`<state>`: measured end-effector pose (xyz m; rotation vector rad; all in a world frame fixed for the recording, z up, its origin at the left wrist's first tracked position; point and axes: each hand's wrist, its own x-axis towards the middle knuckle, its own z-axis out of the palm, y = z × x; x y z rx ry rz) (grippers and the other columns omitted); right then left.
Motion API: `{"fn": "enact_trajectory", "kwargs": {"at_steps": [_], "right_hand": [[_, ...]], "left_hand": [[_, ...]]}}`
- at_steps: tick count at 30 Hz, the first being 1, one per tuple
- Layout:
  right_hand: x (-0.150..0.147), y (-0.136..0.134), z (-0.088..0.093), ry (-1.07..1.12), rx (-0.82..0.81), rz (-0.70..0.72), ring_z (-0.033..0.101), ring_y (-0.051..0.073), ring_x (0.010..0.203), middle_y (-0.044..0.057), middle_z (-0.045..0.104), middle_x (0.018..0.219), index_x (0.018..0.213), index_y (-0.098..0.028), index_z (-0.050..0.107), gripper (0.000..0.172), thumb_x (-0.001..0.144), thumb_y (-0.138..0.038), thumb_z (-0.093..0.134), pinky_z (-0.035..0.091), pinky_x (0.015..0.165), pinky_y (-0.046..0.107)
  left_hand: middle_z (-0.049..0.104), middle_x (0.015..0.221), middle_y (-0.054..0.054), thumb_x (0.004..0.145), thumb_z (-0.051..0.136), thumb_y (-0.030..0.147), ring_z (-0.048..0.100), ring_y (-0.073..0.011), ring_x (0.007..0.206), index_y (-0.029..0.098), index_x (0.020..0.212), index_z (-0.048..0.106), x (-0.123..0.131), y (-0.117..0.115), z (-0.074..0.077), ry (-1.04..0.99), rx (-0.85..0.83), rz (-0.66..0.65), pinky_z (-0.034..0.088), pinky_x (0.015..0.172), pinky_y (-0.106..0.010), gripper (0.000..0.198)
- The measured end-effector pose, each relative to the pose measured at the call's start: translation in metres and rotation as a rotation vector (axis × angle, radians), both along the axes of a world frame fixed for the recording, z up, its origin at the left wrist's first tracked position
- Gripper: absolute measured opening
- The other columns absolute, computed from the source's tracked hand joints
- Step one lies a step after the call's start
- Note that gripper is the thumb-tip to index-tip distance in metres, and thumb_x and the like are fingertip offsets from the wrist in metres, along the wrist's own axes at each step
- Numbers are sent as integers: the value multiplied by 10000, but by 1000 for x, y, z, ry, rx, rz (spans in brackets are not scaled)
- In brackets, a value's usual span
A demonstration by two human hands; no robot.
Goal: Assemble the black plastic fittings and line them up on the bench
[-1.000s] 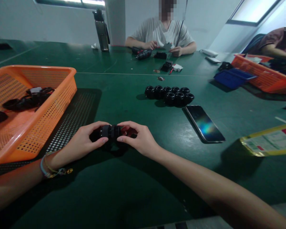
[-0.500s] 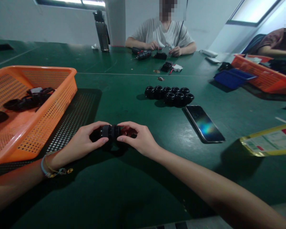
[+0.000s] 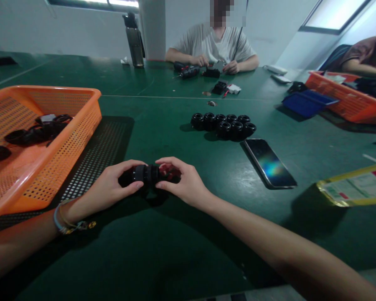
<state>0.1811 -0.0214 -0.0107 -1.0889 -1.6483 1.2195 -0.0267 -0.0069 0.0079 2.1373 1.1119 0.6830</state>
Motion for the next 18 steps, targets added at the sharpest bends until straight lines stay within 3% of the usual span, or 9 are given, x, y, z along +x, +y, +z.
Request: {"fn": "enact_trajectory", "kwargs": {"at_steps": [18], "right_hand": [[0, 0, 2, -38, -23, 6, 624, 162, 794, 10, 667, 882, 998, -234, 618, 341, 670, -239, 711, 508, 739, 339]], "left_hand": [[671, 933, -53, 758, 553, 359, 625, -195, 824, 150, 1010, 608, 1, 0, 1, 18, 4, 5, 500, 763, -296, 332]]}}
